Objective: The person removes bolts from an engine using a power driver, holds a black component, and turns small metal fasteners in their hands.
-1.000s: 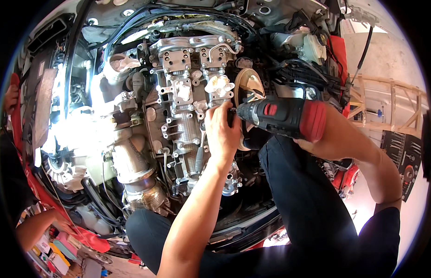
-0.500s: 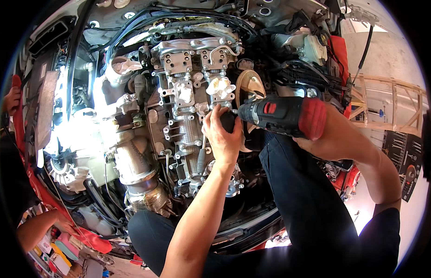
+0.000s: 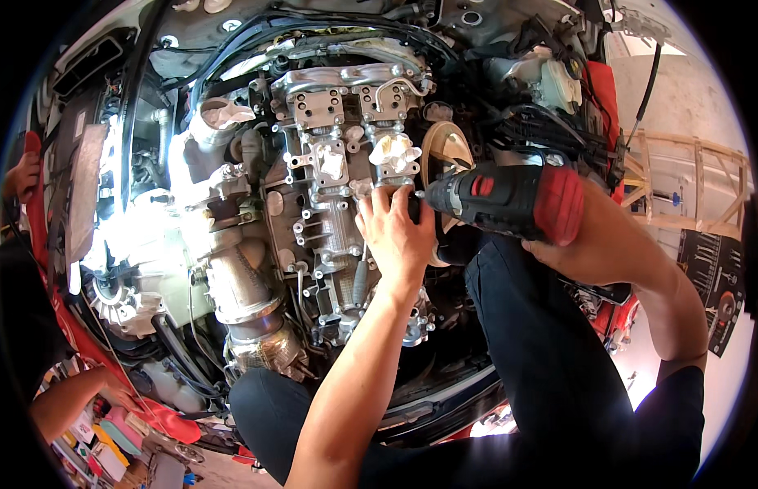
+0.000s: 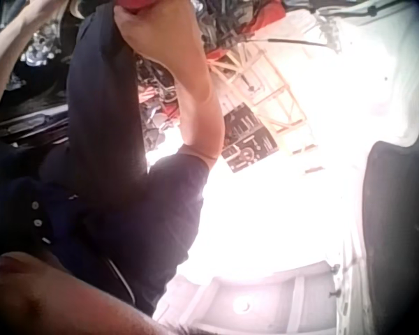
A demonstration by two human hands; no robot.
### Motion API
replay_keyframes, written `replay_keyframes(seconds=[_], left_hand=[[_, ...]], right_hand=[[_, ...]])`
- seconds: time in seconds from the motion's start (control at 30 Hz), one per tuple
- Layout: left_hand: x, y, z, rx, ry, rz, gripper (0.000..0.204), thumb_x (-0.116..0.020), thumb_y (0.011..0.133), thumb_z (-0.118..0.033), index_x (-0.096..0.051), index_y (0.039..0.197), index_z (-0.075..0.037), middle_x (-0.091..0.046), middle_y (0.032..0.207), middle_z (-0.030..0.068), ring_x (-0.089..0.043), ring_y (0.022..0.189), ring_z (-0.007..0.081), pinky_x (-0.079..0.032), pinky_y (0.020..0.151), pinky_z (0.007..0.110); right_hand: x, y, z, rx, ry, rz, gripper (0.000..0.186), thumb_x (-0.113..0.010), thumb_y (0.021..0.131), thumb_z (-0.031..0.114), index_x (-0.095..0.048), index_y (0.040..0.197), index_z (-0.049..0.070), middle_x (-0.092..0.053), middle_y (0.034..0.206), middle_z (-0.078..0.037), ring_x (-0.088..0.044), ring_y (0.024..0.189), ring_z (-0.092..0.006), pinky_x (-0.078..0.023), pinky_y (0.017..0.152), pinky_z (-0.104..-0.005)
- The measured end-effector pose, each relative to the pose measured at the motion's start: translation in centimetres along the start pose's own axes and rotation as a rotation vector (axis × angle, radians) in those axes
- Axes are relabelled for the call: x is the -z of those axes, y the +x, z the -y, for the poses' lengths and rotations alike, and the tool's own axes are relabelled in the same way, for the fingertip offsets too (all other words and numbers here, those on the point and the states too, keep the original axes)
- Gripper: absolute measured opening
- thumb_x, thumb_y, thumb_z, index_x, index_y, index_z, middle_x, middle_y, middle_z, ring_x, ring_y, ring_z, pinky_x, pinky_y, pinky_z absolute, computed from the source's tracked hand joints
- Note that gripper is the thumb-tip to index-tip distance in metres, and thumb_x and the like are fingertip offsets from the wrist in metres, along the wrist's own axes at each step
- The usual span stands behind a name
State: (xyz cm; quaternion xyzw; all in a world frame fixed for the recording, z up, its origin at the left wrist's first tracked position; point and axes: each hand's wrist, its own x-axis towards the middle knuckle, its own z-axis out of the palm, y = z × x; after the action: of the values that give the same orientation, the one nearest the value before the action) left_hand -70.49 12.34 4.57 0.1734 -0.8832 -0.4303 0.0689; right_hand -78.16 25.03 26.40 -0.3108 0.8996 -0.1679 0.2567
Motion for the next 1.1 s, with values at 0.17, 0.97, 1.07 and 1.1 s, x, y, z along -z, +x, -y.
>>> replay_keyframes(seconds=[0.17,0.97,1.07,1.1], left_hand=[[-0.1,0.2,-0.1,0.007,0.021,-0.014,0.027,-0.068,0.069,-0.015,-0.069,0.095,-0.01,-0.058,0.099,0.0058,-0.052,0.098,0.0272,-0.04,0.088,0.04],[-0.7,0.6,-0.5,-0.011,0.051,-0.121,0.017,-0.071,0.075,-0.022,-0.066,0.075,-0.006,-0.057,0.084,0.0071,-0.056,0.085,0.0273,-0.046,0.075,0.038],[-0.2,0.8,-0.5,-0.089,0.062,-0.052,0.016,-0.07,0.077,-0.021,-0.066,0.075,-0.005,-0.057,0.084,0.0075,-0.056,0.083,0.0267,-0.046,0.072,0.037],[-0.2,0.8,-0.4,-0.09,0.064,-0.048,0.016,-0.07,0.077,-0.021,-0.066,0.075,-0.005,-0.057,0.084,0.0075,-0.056,0.083,0.0267,-0.046,0.072,0.037]], right_hand=[[0.3,-0.1,0.3,-0.062,0.03,0.008,0.018,-0.064,0.073,0.012,-0.055,0.085,0.002,-0.058,0.077,-0.018,-0.055,0.076,-0.0423,-0.044,0.065,-0.0463],[0.6,-4.9,0.2,-0.487,0.559,-0.233,0.052,-0.07,0.074,-0.003,-0.053,0.122,0.001,-0.062,0.109,-0.005,-0.055,0.098,-0.0114,-0.046,0.087,-0.0281],[0.7,-4.9,0.2,-0.512,0.543,-0.249,0.051,-0.069,0.074,-0.004,-0.052,0.122,0.0,-0.062,0.109,-0.005,-0.055,0.098,-0.0119,-0.046,0.087,-0.0287],[0.7,-4.9,0.2,-0.531,0.532,-0.236,0.051,-0.069,0.075,-0.004,-0.052,0.123,0.0,-0.062,0.109,-0.005,-0.055,0.099,-0.012,-0.046,0.088,-0.0289]])
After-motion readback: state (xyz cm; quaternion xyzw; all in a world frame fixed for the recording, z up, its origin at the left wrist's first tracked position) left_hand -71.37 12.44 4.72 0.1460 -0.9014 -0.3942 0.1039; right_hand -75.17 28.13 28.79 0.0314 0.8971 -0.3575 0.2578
